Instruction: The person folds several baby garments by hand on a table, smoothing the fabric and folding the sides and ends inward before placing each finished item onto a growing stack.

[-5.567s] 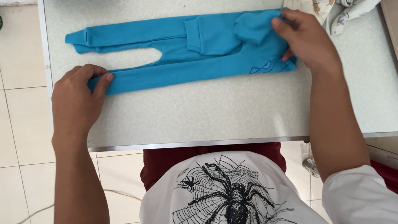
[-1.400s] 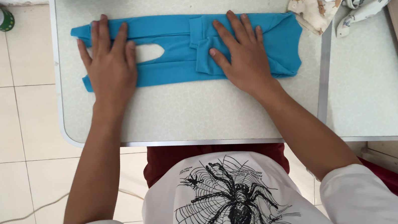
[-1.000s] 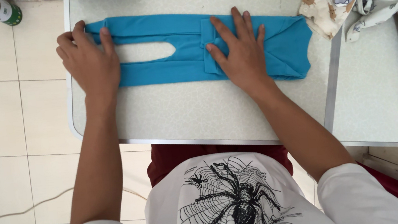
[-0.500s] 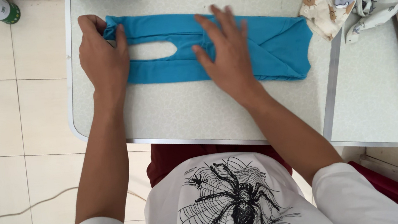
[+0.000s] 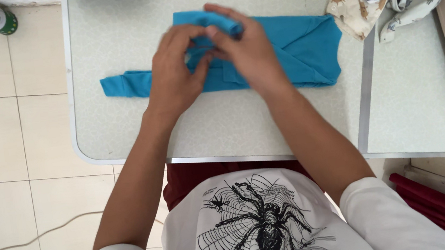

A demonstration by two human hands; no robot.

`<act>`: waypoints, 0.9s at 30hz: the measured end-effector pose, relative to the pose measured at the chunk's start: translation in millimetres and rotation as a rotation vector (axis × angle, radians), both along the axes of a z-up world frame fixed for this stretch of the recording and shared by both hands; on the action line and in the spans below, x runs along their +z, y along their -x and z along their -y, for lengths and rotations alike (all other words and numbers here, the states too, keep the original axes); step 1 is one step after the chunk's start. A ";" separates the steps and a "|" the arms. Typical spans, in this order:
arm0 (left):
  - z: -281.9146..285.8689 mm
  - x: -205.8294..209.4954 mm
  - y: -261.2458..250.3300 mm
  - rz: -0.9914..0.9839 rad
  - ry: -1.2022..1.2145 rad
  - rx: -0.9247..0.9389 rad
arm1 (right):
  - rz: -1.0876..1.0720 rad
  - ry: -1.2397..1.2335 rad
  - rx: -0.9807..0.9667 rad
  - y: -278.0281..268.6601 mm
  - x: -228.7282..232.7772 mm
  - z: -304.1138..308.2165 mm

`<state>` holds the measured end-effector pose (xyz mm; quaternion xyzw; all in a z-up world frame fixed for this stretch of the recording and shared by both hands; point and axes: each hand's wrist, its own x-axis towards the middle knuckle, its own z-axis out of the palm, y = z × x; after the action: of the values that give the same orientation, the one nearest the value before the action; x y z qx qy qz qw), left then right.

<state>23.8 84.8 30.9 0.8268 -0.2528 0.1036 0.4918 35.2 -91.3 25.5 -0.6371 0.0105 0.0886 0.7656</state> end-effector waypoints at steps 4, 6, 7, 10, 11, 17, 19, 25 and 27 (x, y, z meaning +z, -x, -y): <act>4.1 -14.5 -2.5 0.055 -0.075 0.150 | -0.050 0.019 -0.086 -2.6 4.7 38.4; 8.5 -22.9 -4.8 0.077 -0.122 0.197 | -0.100 0.077 -0.164 -4.2 8.0 56.4; 12.5 -27.1 -6.0 0.077 -0.162 0.215 | -0.101 0.078 -0.166 -4.3 9.6 65.3; 19.6 -38.3 -10.6 0.092 -0.243 0.228 | -0.083 0.190 -0.159 -1.9 11.0 83.5; 21.8 -41.5 -12.2 0.111 -0.285 0.227 | -0.098 0.260 -0.173 -1.2 11.6 87.5; 25.7 -43.8 -11.4 0.121 -0.318 0.223 | -0.118 0.424 -0.228 6.1 13.1 94.8; 21.3 -37.2 -8.4 0.093 -0.292 0.209 | -0.122 0.412 -0.231 6.4 12.8 95.4; -14.3 -17.4 3.6 -0.073 -0.372 0.252 | -0.123 0.407 -0.263 5.2 6.8 104.8; -28.2 -14.2 8.0 -0.163 -0.416 0.270 | -0.106 0.369 -0.241 3.5 3.4 107.8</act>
<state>15.8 113.0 16.6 0.9419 -0.1157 0.0471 0.3117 31.7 -199.1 29.0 -0.7548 0.1427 0.0264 0.6396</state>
